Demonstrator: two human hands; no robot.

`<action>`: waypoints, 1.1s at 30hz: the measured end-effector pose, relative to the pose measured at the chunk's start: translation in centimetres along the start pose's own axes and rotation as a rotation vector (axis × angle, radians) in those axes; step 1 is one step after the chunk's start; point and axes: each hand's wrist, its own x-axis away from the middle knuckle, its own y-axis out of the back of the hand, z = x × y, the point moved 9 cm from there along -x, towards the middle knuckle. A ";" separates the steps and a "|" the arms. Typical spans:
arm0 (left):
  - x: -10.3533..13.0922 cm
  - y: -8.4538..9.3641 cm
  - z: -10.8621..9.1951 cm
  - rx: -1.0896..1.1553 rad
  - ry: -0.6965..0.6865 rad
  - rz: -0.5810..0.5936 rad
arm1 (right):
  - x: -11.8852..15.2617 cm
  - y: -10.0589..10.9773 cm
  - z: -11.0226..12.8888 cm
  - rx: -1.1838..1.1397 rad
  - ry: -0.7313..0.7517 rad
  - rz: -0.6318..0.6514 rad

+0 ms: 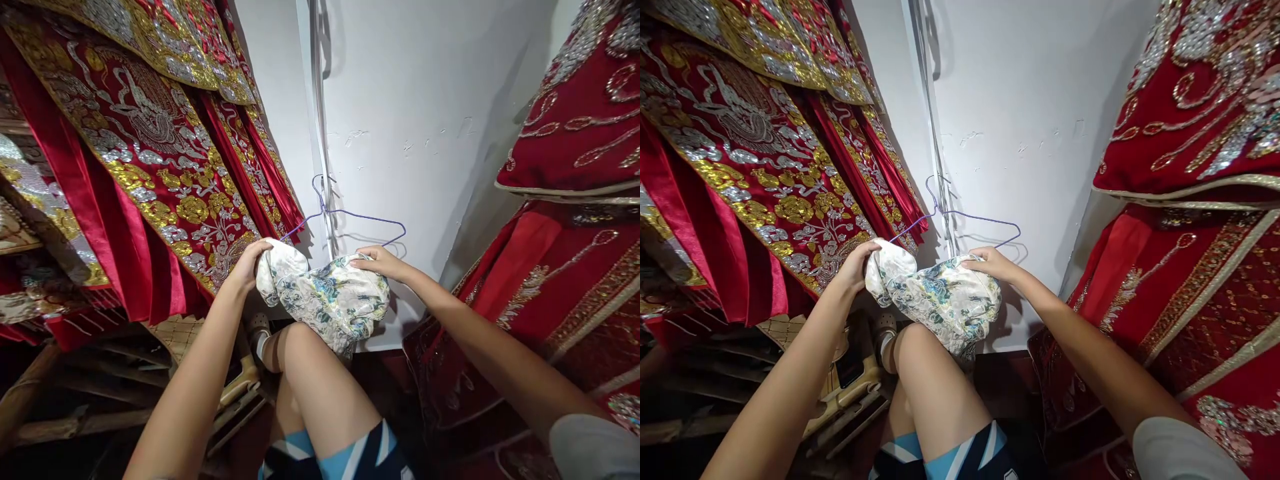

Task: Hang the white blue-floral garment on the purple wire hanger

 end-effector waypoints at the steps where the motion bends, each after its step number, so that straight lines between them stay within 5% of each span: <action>1: -0.1 -0.2 -0.4 -0.025 -0.002 0.046 | 0.0 -0.1 0.0 -0.013 -0.008 0.002; 6: -0.3 -3.0 -3.2 -0.647 -0.272 0.262 | 0.5 -0.7 0.1 0.070 0.037 0.015; 11: 1.2 -5.4 -5.7 -0.843 -0.547 0.047 | 1.0 -1.0 0.4 0.090 0.043 -0.003; 16: 1.5 -5.5 -6.1 -0.966 -0.533 -0.060 | 2.1 1.1 0.5 0.160 0.016 -0.050; 20: 0.8 -5.0 -6.5 -0.961 -0.547 -0.043 | 3.5 8.6 0.4 0.226 0.039 -0.448; 22: 0.5 -5.0 -6.6 -0.964 -0.549 -0.025 | 3.2 11.2 0.3 0.277 0.032 -0.518; 26: 0.4 -4.7 -6.7 -0.938 -0.553 -0.043 | 0.6 12.3 0.3 0.393 -0.025 -0.402; 33: 0.3 -5.0 -5.9 -0.931 -0.537 -0.025 | -0.2 12.2 0.6 0.538 -0.123 -0.464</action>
